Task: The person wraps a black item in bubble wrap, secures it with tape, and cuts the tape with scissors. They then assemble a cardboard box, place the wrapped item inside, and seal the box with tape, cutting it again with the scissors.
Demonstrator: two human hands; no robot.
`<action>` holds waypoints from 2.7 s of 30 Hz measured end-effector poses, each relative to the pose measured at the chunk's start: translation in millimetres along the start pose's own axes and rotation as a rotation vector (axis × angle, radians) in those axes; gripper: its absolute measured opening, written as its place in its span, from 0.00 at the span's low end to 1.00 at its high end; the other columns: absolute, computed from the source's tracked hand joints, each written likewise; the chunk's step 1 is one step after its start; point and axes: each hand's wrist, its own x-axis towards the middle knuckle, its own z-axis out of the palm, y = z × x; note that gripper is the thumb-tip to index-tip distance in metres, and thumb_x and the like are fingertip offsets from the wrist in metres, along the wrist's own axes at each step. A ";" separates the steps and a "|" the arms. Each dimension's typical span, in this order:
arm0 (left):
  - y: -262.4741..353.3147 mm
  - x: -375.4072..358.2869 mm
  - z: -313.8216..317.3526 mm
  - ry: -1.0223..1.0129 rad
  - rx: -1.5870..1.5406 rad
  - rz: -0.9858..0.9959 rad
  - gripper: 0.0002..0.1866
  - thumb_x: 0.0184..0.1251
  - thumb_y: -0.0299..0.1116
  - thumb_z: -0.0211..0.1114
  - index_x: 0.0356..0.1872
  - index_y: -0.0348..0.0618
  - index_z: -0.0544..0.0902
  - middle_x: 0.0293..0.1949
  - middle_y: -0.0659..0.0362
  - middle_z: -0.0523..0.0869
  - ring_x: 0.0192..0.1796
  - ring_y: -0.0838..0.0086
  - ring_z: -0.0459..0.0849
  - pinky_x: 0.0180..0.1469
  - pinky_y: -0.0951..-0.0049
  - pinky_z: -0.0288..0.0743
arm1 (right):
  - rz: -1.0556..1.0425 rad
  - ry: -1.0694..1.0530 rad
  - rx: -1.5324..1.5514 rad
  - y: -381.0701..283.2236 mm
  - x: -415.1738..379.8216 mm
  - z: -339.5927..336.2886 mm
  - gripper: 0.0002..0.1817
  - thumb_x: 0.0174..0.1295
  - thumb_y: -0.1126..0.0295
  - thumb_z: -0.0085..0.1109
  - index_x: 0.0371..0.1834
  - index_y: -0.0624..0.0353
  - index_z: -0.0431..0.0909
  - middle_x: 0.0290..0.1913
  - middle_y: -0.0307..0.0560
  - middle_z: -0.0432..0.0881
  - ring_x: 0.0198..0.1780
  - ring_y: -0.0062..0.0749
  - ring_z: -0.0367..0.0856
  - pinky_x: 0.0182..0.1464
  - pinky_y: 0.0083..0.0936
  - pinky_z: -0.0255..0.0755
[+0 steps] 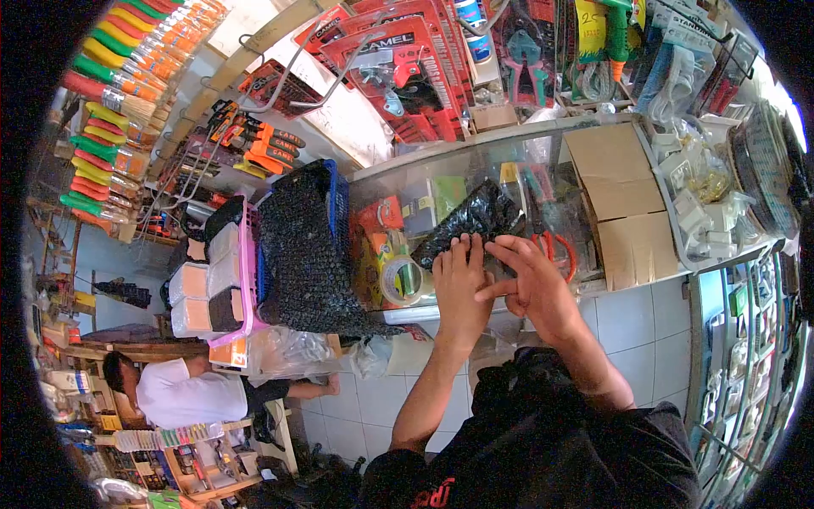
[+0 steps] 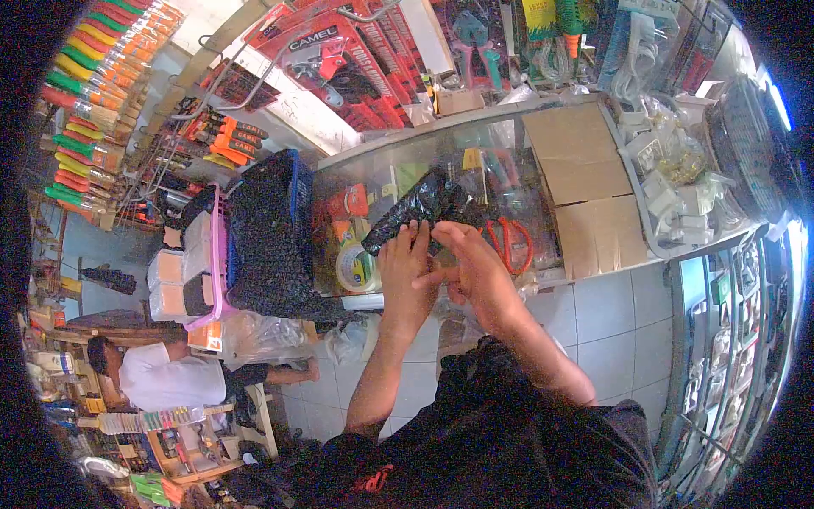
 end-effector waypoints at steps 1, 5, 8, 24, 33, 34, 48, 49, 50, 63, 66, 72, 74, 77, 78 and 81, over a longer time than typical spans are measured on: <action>1.4 1.0 -2.6 -0.015 -0.004 -0.010 0.30 0.60 0.26 0.65 0.67 0.34 0.76 0.63 0.43 0.79 0.61 0.49 0.78 0.65 0.49 0.68 | -0.008 0.015 -0.016 -3.6 -5.2 0.7 0.27 0.79 0.46 0.43 0.70 0.54 0.65 0.75 0.49 0.70 0.45 0.38 0.91 0.24 0.17 0.58; 1.5 2.3 -3.2 -0.111 0.001 -0.036 0.31 0.60 0.26 0.65 0.67 0.31 0.75 0.65 0.41 0.77 0.67 0.47 0.74 0.70 0.48 0.64 | -0.080 0.087 -0.101 -3.4 -11.1 -12.8 0.25 0.78 0.50 0.48 0.70 0.53 0.65 0.74 0.49 0.72 0.46 0.39 0.90 0.27 0.18 0.62; 3.8 3.4 -9.3 -0.128 -0.039 -0.046 0.30 0.63 0.26 0.65 0.68 0.31 0.74 0.65 0.40 0.77 0.69 0.47 0.73 0.72 0.48 0.62 | -0.070 0.115 -0.060 5.9 -7.6 -28.6 0.23 0.78 0.52 0.50 0.68 0.52 0.68 0.72 0.49 0.74 0.47 0.39 0.90 0.31 0.21 0.67; 10.7 -1.7 -9.0 -0.117 0.040 -0.032 0.27 0.67 0.27 0.63 0.68 0.33 0.73 0.70 0.41 0.74 0.73 0.48 0.70 0.76 0.46 0.60 | -0.019 0.211 -0.130 36.1 -17.9 -65.9 0.19 0.79 0.57 0.50 0.64 0.56 0.70 0.65 0.49 0.80 0.51 0.36 0.87 0.47 0.29 0.74; 10.4 -8.4 -3.3 -0.041 0.035 0.002 0.30 0.67 0.32 0.65 0.68 0.30 0.72 0.70 0.39 0.74 0.74 0.47 0.69 0.76 0.46 0.58 | -0.089 0.232 -0.159 33.5 -32.6 -76.1 0.18 0.78 0.56 0.51 0.62 0.55 0.72 0.63 0.48 0.81 0.51 0.34 0.85 0.50 0.30 0.72; 9.3 -8.7 -2.5 -0.024 0.036 0.011 0.30 0.67 0.32 0.65 0.67 0.29 0.72 0.69 0.39 0.74 0.74 0.47 0.69 0.76 0.46 0.58 | -0.103 0.225 -0.171 30.8 -36.9 -75.0 0.18 0.78 0.56 0.51 0.62 0.55 0.72 0.63 0.48 0.81 0.51 0.34 0.85 0.50 0.30 0.72; -1.4 32.1 -38.3 0.040 -0.068 0.110 0.41 0.62 0.42 0.75 0.73 0.38 0.66 0.71 0.38 0.69 0.73 0.38 0.65 0.74 0.40 0.57 | -0.092 0.108 -0.100 24.1 -69.9 -85.2 0.16 0.79 0.58 0.50 0.61 0.55 0.72 0.61 0.44 0.82 0.54 0.31 0.83 0.55 0.31 0.71; -7.6 38.5 -41.2 0.005 -0.040 0.146 0.49 0.59 0.45 0.77 0.77 0.41 0.61 0.73 0.39 0.65 0.73 0.37 0.65 0.73 0.38 0.57 | -0.100 0.102 -0.096 23.3 -71.7 -85.6 0.16 0.79 0.58 0.50 0.61 0.55 0.72 0.61 0.44 0.82 0.54 0.31 0.83 0.56 0.31 0.71; -9.4 41.4 -39.1 -0.083 -0.022 0.128 0.49 0.58 0.44 0.78 0.78 0.42 0.60 0.73 0.39 0.65 0.73 0.37 0.65 0.73 0.38 0.57 | -0.110 0.094 -0.095 22.1 -72.7 -85.8 0.16 0.79 0.58 0.49 0.61 0.54 0.72 0.61 0.44 0.82 0.54 0.31 0.83 0.56 0.32 0.71; -27.8 36.3 -46.9 -0.299 -1.427 -0.591 0.38 0.70 0.36 0.71 0.77 0.39 0.64 0.65 0.53 0.79 0.62 0.67 0.81 0.61 0.67 0.77 | -0.177 0.084 -0.102 21.5 -82.2 -96.3 0.15 0.78 0.59 0.52 0.61 0.53 0.74 0.60 0.42 0.82 0.57 0.30 0.81 0.57 0.32 0.71; -22.3 -0.3 -20.0 -0.319 -1.882 -0.777 0.32 0.74 0.42 0.67 0.74 0.40 0.69 0.63 0.54 0.82 0.60 0.63 0.84 0.60 0.61 0.80 | -0.219 0.089 -0.175 23.4 -79.1 -92.5 0.16 0.77 0.62 0.55 0.63 0.54 0.72 0.62 0.42 0.79 0.60 0.30 0.78 0.59 0.31 0.71; -0.8 -59.6 35.5 -0.281 -2.282 -0.785 0.29 0.79 0.52 0.56 0.68 0.40 0.76 0.63 0.48 0.83 0.60 0.57 0.85 0.65 0.53 0.78 | -0.327 0.067 -0.315 17.1 -78.2 -65.6 0.29 0.74 0.63 0.62 0.73 0.58 0.63 0.64 0.48 0.75 0.66 0.33 0.74 0.68 0.35 0.67; -0.5 -67.6 55.3 -0.221 -2.354 -0.677 0.30 0.79 0.53 0.54 0.69 0.39 0.75 0.64 0.47 0.83 0.61 0.56 0.84 0.66 0.53 0.77 | -0.321 0.062 -0.378 15.2 -81.8 -58.5 0.33 0.73 0.62 0.64 0.75 0.59 0.60 0.65 0.51 0.74 0.67 0.35 0.73 0.70 0.37 0.66; 6.5 -75.4 51.7 -0.210 -2.424 -0.614 0.32 0.79 0.55 0.51 0.70 0.39 0.74 0.64 0.47 0.83 0.62 0.54 0.84 0.67 0.52 0.76 | -0.366 0.080 -0.500 15.6 -85.7 -55.0 0.37 0.71 0.61 0.65 0.77 0.62 0.57 0.69 0.57 0.72 0.71 0.40 0.70 0.73 0.38 0.63; 10.9 -76.8 45.3 -0.221 -2.440 -0.610 0.32 0.80 0.55 0.50 0.70 0.39 0.73 0.64 0.47 0.82 0.62 0.54 0.84 0.67 0.52 0.76 | -0.386 0.088 -0.540 18.4 -85.6 -56.0 0.38 0.71 0.61 0.65 0.78 0.62 0.56 0.70 0.58 0.71 0.72 0.42 0.70 0.74 0.39 0.62; 7.0 -86.8 44.4 -0.314 -2.305 -0.689 0.30 0.79 0.47 0.56 0.73 0.39 0.70 0.66 0.47 0.80 0.64 0.56 0.82 0.67 0.54 0.77 | -0.376 0.094 -0.538 21.6 -87.7 -58.8 0.42 0.70 0.64 0.64 0.81 0.59 0.50 0.74 0.58 0.66 0.75 0.44 0.66 0.75 0.41 0.60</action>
